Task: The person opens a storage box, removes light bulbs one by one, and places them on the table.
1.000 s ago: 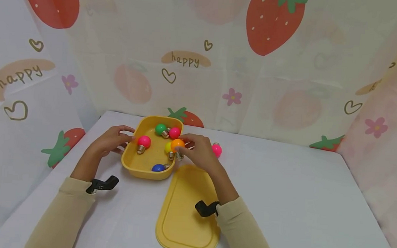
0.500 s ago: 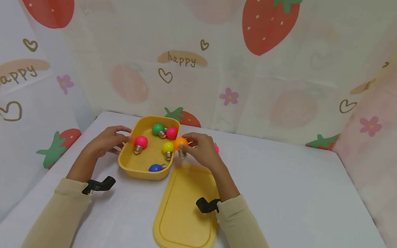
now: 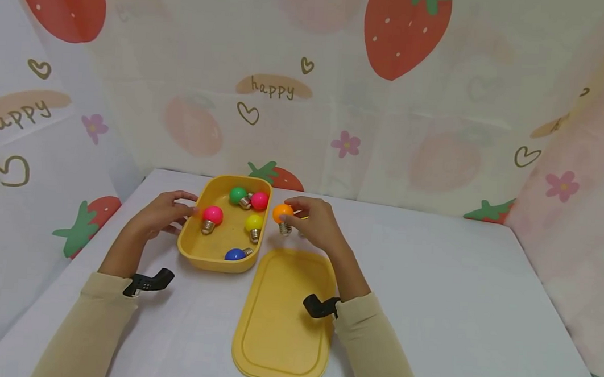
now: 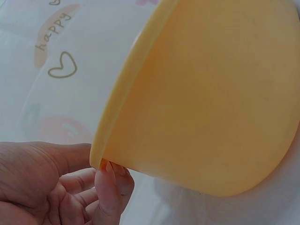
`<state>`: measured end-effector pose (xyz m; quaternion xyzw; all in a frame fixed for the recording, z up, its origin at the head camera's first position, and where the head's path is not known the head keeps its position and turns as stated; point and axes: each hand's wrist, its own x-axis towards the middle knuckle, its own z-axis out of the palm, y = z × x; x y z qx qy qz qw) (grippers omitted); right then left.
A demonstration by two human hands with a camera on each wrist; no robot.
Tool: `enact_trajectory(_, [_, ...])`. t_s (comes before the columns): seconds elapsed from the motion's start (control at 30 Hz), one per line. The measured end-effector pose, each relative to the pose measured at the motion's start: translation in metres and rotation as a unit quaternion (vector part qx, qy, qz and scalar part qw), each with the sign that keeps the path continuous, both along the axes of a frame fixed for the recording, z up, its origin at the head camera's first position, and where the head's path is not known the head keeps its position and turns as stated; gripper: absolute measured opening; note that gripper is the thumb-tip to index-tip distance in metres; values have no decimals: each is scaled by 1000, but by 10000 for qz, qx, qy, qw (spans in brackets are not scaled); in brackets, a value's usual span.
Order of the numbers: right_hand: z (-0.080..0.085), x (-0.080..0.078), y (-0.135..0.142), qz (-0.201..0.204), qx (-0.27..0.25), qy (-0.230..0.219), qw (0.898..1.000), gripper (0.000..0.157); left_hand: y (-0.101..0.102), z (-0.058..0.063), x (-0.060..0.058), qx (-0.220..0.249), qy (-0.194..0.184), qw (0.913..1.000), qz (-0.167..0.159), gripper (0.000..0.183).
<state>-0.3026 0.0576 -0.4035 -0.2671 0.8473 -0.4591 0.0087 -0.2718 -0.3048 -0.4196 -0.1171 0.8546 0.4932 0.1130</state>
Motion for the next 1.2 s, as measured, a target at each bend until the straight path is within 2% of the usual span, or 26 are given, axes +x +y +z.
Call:
enact_trajectory(0.3, [3,-3,8,-110,-98,13,9999,39,-1,0,1,0,3,10000,-14,55])
enact_trajectory(0.53, [5,-5,17,-269,-146,-138,9994,37,-1,0,1,-6,13,10000,-21,54])
enact_trajectory(0.83, [4,-9,29,-416,-307,-191,9985,38,1,2,2,-19,21,10000,-62,55])
enact_trajectory(1.2, [1,-15,41,-583,-268,-217,9977,39,1,3,4,75,27,9999,-75,55])
